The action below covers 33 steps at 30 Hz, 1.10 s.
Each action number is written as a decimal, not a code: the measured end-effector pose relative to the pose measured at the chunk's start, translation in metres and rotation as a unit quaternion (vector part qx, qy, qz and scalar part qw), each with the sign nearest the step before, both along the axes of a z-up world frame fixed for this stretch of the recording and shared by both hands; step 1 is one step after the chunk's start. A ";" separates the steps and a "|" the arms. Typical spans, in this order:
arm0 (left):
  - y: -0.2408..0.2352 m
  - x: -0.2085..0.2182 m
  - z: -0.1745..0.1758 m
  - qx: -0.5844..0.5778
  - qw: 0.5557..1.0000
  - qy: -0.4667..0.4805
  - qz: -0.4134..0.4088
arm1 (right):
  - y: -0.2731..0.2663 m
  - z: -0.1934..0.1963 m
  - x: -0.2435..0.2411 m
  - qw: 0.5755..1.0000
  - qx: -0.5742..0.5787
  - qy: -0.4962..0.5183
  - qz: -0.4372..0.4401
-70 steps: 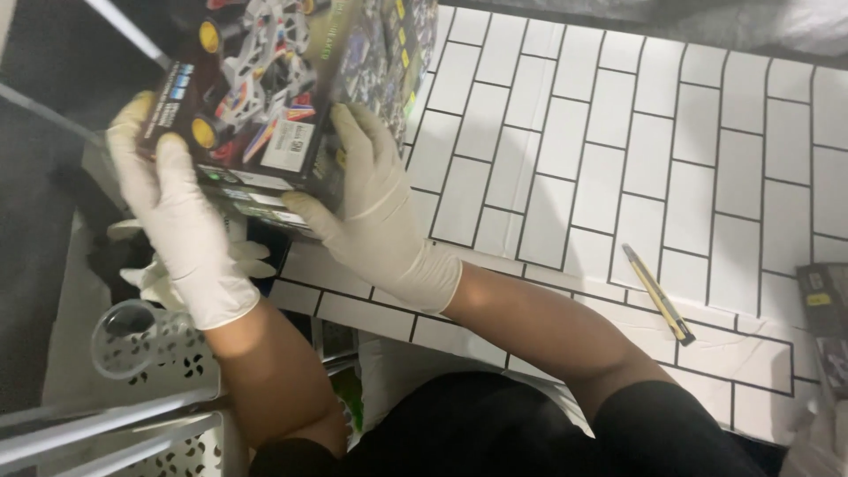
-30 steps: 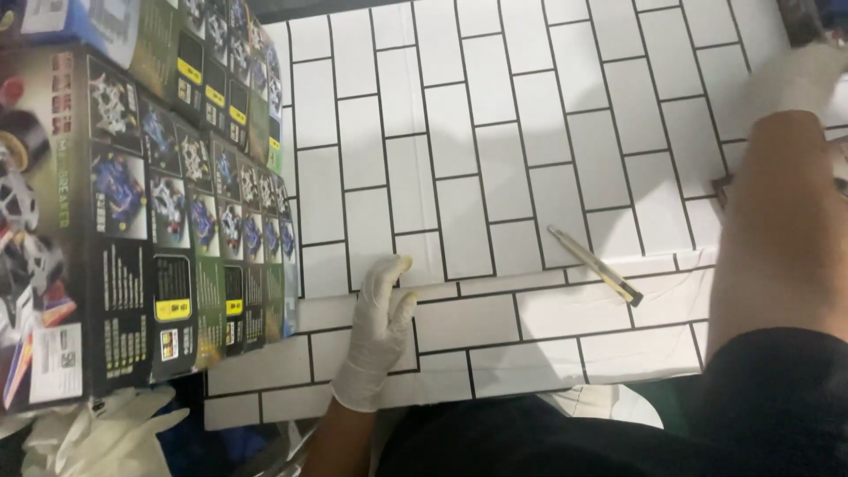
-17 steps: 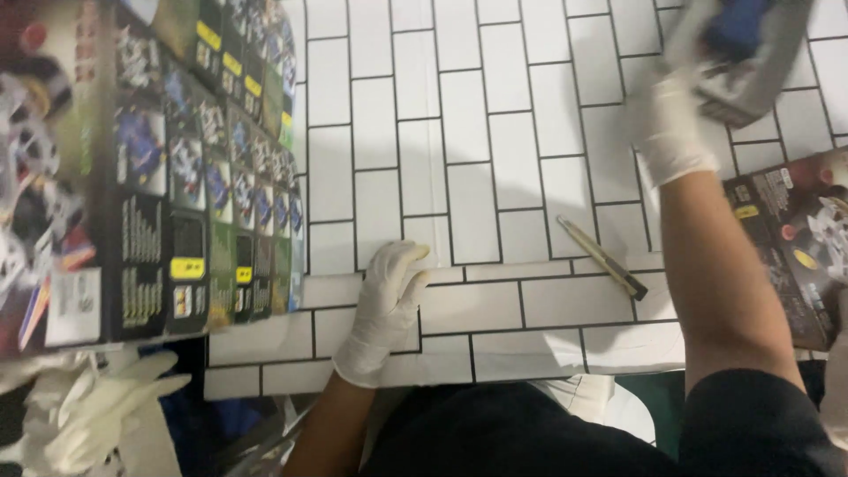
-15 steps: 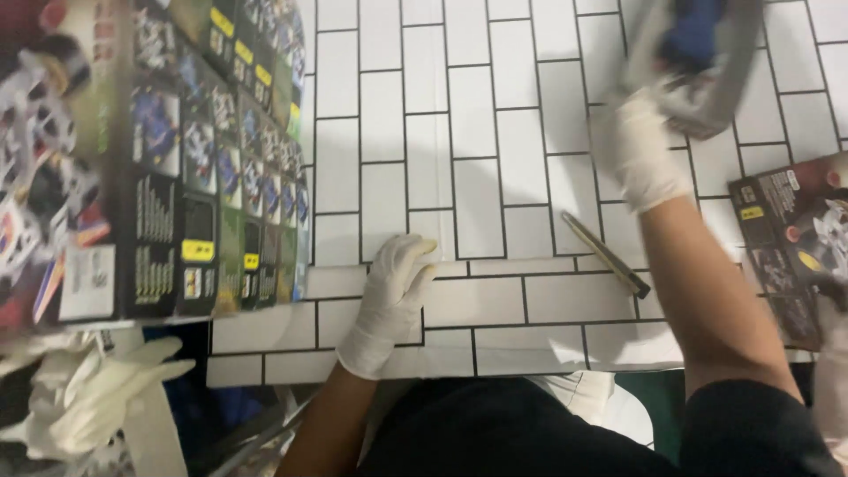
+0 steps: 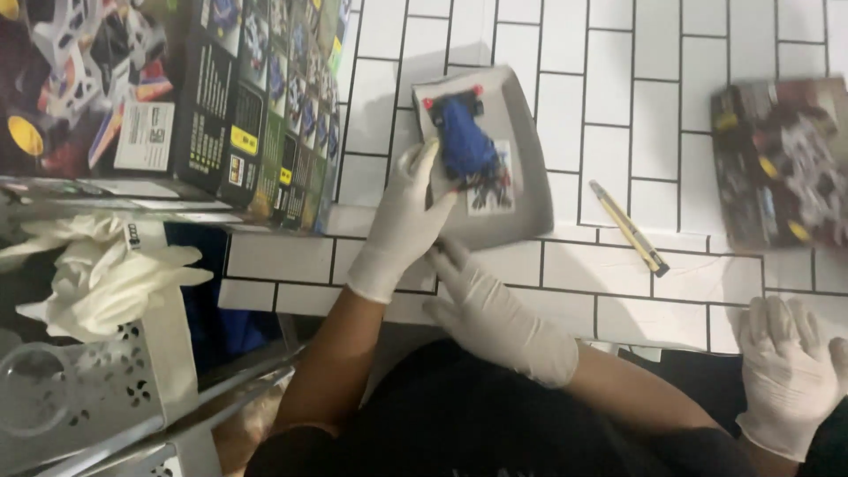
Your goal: The person assembles two toy cars, a red one and a blue one, by attaching wheels and other parts to the chassis. They use a small screwdriver to tighten screws on the wheels and place the completed cars into their respective boxes.
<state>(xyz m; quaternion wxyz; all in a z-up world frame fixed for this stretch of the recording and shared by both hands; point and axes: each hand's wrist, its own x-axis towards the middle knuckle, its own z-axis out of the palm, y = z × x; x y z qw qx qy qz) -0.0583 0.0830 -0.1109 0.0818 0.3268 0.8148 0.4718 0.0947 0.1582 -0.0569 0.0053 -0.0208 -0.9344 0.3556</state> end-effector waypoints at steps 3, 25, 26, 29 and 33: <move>-0.023 0.011 0.006 -0.125 0.991 -0.026 -0.028 | 0.004 0.021 0.011 0.992 0.010 -0.107 0.062; 0.009 0.035 0.032 -0.298 0.940 0.140 -0.088 | 0.082 -0.047 0.015 0.952 0.283 0.005 -0.119; 0.009 0.035 0.031 -0.299 0.940 0.138 -0.087 | 0.081 -0.046 0.015 0.949 0.294 0.020 -0.107; 0.010 0.033 0.029 -0.303 0.940 0.126 -0.093 | 0.080 -0.051 0.013 0.948 0.298 0.047 -0.098; 0.009 0.031 0.030 -0.297 0.943 0.120 -0.096 | 0.090 -0.050 0.020 0.952 0.291 0.042 -0.087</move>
